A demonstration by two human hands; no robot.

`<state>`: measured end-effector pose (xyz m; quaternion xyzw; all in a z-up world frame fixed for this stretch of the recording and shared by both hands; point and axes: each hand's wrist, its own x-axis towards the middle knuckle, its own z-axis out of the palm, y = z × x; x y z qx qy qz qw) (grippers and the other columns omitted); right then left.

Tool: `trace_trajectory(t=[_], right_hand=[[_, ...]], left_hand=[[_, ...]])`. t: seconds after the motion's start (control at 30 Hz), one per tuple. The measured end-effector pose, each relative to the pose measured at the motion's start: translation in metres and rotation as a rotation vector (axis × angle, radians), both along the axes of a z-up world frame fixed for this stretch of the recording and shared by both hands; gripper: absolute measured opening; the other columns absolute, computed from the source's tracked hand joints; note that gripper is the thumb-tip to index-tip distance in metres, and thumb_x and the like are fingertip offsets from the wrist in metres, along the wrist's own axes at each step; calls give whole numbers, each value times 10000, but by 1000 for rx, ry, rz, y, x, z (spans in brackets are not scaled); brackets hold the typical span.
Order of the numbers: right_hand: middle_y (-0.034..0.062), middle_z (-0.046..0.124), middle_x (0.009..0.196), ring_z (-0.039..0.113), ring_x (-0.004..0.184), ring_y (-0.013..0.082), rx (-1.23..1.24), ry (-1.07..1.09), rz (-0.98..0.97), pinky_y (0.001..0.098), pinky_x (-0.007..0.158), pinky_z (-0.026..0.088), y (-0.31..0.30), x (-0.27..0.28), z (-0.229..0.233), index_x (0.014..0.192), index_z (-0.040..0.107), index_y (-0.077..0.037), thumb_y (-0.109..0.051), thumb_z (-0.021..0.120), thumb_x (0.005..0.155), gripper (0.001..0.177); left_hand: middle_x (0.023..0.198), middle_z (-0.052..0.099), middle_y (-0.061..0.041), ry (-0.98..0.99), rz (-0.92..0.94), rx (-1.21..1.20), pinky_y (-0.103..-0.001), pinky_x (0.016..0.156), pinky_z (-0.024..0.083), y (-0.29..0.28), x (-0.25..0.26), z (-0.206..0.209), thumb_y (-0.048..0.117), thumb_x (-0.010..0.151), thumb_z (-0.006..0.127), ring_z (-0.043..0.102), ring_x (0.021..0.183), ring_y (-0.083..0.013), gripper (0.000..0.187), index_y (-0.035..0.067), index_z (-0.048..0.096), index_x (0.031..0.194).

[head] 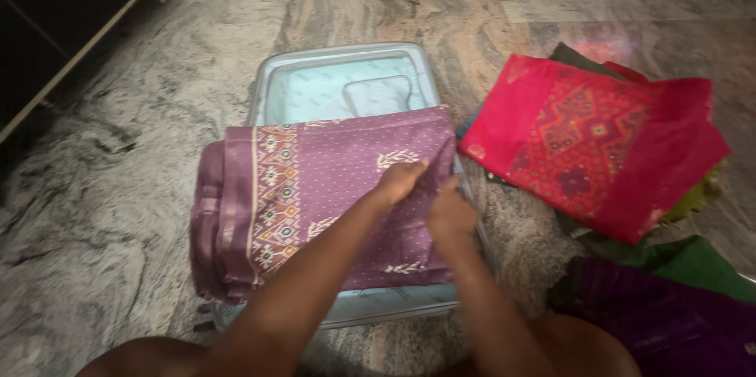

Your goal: The person opens a light blue suitcase and folds a purple patterned cloth, placing it inside. They then fold a red patterned cloth and place it on top of the purple one in the suitcase.

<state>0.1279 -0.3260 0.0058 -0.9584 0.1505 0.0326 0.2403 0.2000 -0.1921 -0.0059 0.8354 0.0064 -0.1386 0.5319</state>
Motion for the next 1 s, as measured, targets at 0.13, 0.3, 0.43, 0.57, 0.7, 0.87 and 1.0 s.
trace_trajectory(t=[0.13, 0.3, 0.43, 0.57, 0.7, 0.87, 1.0], right_hand=[[318, 462, 1400, 573, 1154, 459, -193, -201, 66, 525, 917, 498, -2, -9, 11, 1470, 305, 31, -206, 742, 769, 859], [236, 514, 1399, 541, 1249, 423, -197, -339, 279, 548, 1007, 459, 41, -30, 20, 1448, 409, -19, -247, 764, 793, 778], [252, 585, 1335, 566, 1251, 424, -28, -530, 569, 510, 1072, 459, 98, -57, 7, 1405, 471, -21, -314, 777, 805, 735], [272, 579, 1358, 583, 1236, 414, 248, -275, 663, 484, 1036, 470, 176, -97, 6, 1426, 449, -4, -378, 761, 859, 747], [293, 601, 1332, 628, 1222, 406, 453, -140, 625, 458, 1034, 502, 268, -120, 20, 1466, 377, 24, -422, 778, 854, 857], [326, 568, 1331, 616, 1206, 451, 460, -97, 621, 487, 987, 524, 347, -124, 23, 1428, 300, 71, -340, 857, 709, 998], [363, 504, 1338, 576, 1162, 510, 346, -249, 505, 533, 918, 514, 374, -120, 18, 1441, 214, 78, -328, 881, 724, 1060]], left_hand=[[1063, 764, -145, -513, 40, 271, -437, 887, 555, 94, -31, 3, 412, 911, 670, 720, 981, -291, 368, 80, 756, 1045], [1072, 719, -224, -554, 612, 864, -520, 898, 524, 256, -95, 55, 453, 836, 760, 678, 1026, -389, 568, -18, 699, 1147], [1159, 695, -255, -105, 771, 468, -523, 917, 504, 348, -118, 61, 610, 782, 789, 657, 1079, -401, 825, -73, 662, 1225], [1151, 728, -229, 143, 669, -54, -459, 953, 517, 381, -113, 3, 602, 929, 668, 685, 1061, -357, 703, -47, 735, 1191], [1062, 773, -180, -120, 701, -448, -398, 871, 562, 363, -88, -45, 286, 889, 761, 726, 966, -288, 419, -53, 732, 1134], [1011, 711, -133, -51, 652, -560, -373, 766, 553, 354, -92, 1, 171, 953, 649, 659, 835, -208, 265, 7, 693, 1157], [1073, 750, -82, 47, 563, -685, -309, 869, 603, 347, -111, 61, 150, 946, 594, 719, 903, -151, 294, 31, 690, 1197]])
